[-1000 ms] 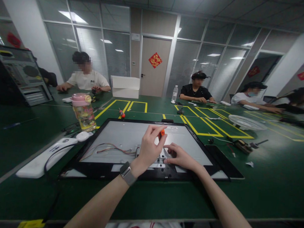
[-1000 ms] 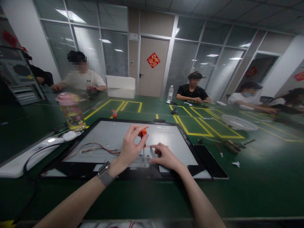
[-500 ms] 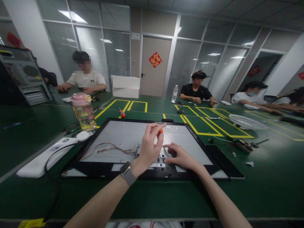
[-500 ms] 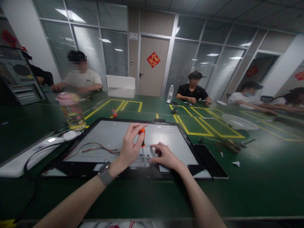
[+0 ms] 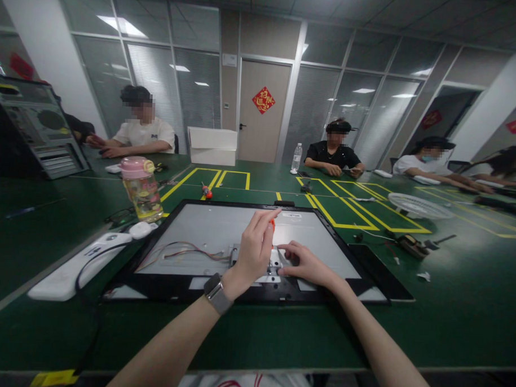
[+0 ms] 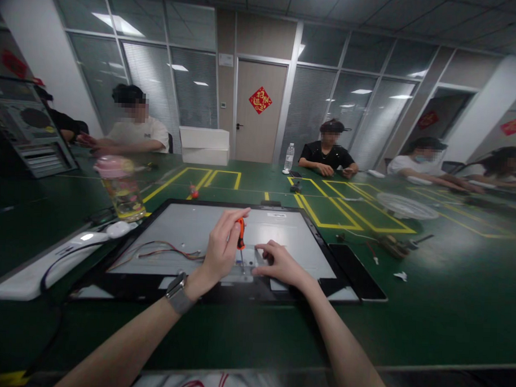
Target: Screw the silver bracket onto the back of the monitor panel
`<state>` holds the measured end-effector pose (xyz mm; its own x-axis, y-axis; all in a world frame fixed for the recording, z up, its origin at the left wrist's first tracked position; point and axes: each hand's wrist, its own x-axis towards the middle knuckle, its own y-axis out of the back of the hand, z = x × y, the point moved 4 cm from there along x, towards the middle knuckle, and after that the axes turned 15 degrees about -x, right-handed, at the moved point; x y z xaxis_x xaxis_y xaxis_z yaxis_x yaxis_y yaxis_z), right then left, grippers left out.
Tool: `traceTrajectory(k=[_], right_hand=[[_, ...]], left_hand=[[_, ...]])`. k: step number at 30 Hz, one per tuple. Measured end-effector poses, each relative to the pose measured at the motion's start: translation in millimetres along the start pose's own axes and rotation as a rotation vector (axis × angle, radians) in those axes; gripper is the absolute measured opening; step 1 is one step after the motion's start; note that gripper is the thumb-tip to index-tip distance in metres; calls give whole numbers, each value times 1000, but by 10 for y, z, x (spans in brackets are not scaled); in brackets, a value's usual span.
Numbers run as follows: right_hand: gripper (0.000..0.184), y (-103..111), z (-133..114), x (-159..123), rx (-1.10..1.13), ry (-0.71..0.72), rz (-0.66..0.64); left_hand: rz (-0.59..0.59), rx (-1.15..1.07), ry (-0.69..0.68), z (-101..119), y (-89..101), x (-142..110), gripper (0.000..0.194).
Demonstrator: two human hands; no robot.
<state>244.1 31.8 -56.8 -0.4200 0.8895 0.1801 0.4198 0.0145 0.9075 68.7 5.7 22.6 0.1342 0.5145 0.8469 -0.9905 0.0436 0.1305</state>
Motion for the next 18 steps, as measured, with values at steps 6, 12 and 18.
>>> traceTrajectory(k=[6, 12, 18], right_hand=[[57, -1, 17, -4, 3, 0, 12], [58, -19, 35, -1, 4, 16, 10], [58, -17, 30, -1, 8, 6, 17]], left_hand=[[58, 38, 11, -8, 9, 4, 23], [42, -22, 25, 14, 21, 35, 29], [77, 8, 28, -12, 32, 29, 26]])
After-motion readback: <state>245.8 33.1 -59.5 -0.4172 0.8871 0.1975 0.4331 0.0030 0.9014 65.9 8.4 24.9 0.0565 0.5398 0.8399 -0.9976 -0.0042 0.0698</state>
